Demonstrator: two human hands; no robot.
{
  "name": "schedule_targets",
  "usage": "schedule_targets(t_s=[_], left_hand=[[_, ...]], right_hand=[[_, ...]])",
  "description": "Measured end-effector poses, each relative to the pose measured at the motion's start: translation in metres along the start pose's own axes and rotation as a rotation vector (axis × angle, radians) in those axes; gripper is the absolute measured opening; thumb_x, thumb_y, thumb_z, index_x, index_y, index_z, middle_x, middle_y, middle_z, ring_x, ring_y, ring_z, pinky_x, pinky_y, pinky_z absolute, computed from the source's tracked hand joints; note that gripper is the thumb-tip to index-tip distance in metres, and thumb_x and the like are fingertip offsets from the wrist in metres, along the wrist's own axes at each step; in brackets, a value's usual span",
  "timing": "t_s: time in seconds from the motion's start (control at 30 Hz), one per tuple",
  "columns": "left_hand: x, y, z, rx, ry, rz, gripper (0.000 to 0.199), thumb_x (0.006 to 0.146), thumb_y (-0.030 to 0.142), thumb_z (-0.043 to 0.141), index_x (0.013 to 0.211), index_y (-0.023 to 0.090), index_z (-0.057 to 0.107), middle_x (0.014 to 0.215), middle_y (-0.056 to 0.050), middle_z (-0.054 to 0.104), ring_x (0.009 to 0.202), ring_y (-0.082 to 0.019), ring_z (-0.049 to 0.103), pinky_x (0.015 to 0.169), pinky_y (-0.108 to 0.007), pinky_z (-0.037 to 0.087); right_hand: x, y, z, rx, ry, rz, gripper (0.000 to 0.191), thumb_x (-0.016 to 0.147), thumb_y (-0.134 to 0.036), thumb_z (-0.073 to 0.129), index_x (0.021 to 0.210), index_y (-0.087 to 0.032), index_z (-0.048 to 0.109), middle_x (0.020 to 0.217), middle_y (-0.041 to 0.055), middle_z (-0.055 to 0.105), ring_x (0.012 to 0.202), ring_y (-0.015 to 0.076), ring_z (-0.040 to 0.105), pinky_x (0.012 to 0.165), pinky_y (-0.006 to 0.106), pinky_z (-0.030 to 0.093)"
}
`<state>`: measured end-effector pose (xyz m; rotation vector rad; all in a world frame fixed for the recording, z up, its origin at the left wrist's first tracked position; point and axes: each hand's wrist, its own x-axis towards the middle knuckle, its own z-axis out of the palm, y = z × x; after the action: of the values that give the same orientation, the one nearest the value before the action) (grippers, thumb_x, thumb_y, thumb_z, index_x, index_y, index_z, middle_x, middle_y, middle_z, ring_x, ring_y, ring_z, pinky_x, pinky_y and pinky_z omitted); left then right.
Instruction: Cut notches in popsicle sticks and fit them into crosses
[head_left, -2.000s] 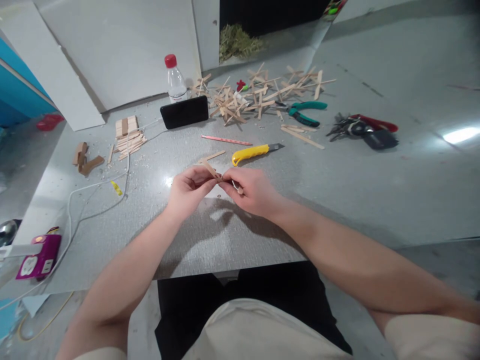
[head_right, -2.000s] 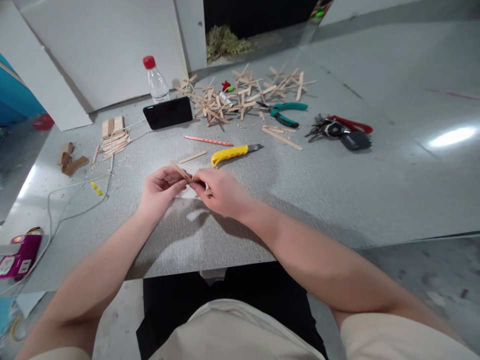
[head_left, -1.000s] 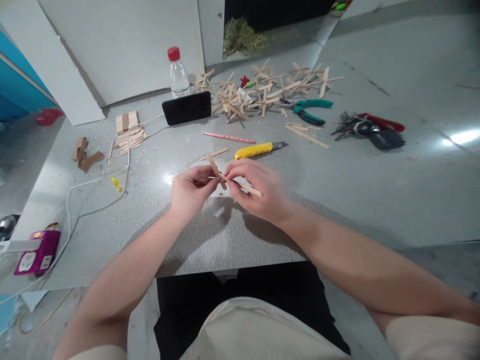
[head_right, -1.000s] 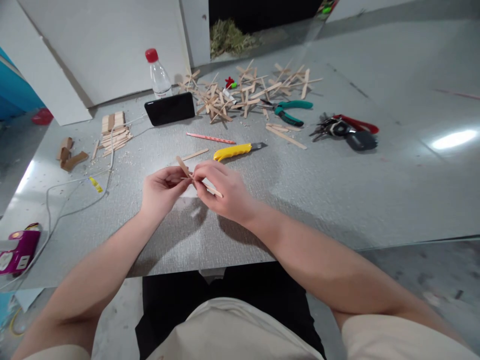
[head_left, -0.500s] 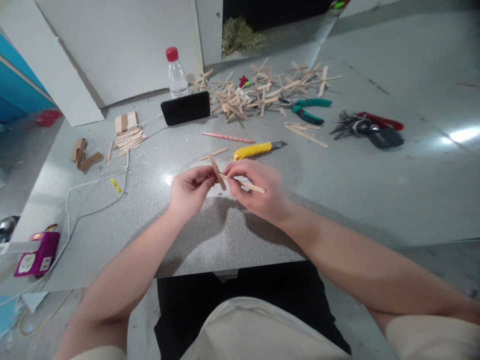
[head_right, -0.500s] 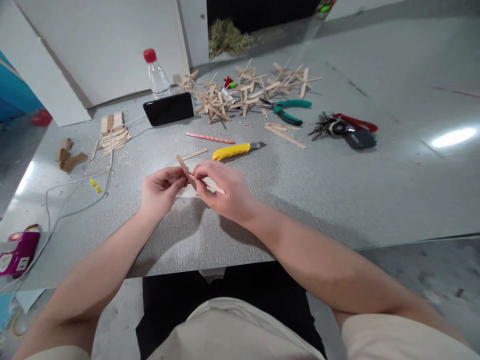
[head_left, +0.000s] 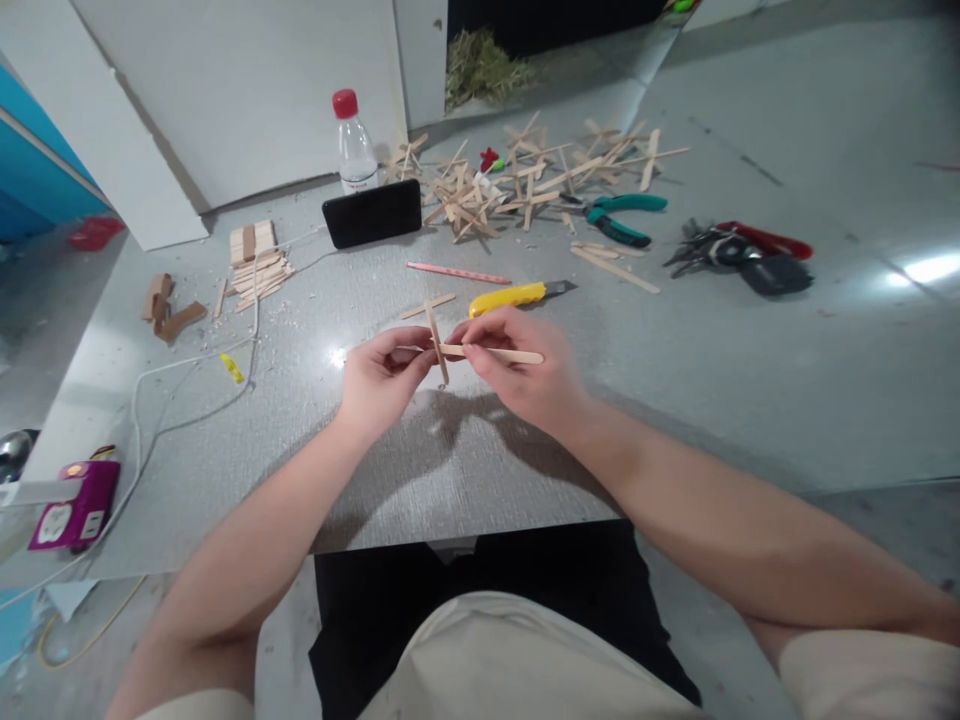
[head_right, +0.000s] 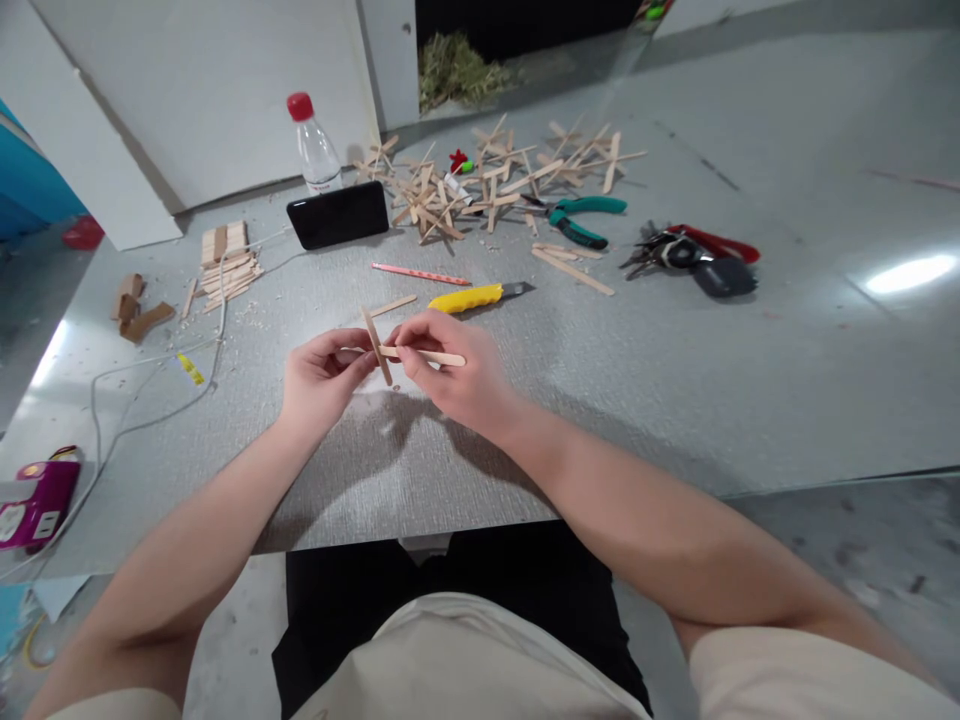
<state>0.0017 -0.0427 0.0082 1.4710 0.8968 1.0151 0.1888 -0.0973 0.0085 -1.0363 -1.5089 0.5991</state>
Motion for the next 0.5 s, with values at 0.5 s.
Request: schedule_targets(t_s=[0.5], left_hand=[[0.0027,-0.0019,-0.0014,-0.102,-0.012,-0.035,0.023,0.087,0.038,0.078,0.100,0.019,0.074,0.095,-0.004,0.080,0.081,-0.017,0.080,0.080,-0.031,0.066]], right_hand=[[0.0017,0.0060,0.0012,0.044,-0.013,-0.074,0.004,0.100,-0.024,0.063,0.097,-0.027,0.064,0.100,0.0020,0.075,0.091,0.0181,0.075,0.082,0.034,0.063]])
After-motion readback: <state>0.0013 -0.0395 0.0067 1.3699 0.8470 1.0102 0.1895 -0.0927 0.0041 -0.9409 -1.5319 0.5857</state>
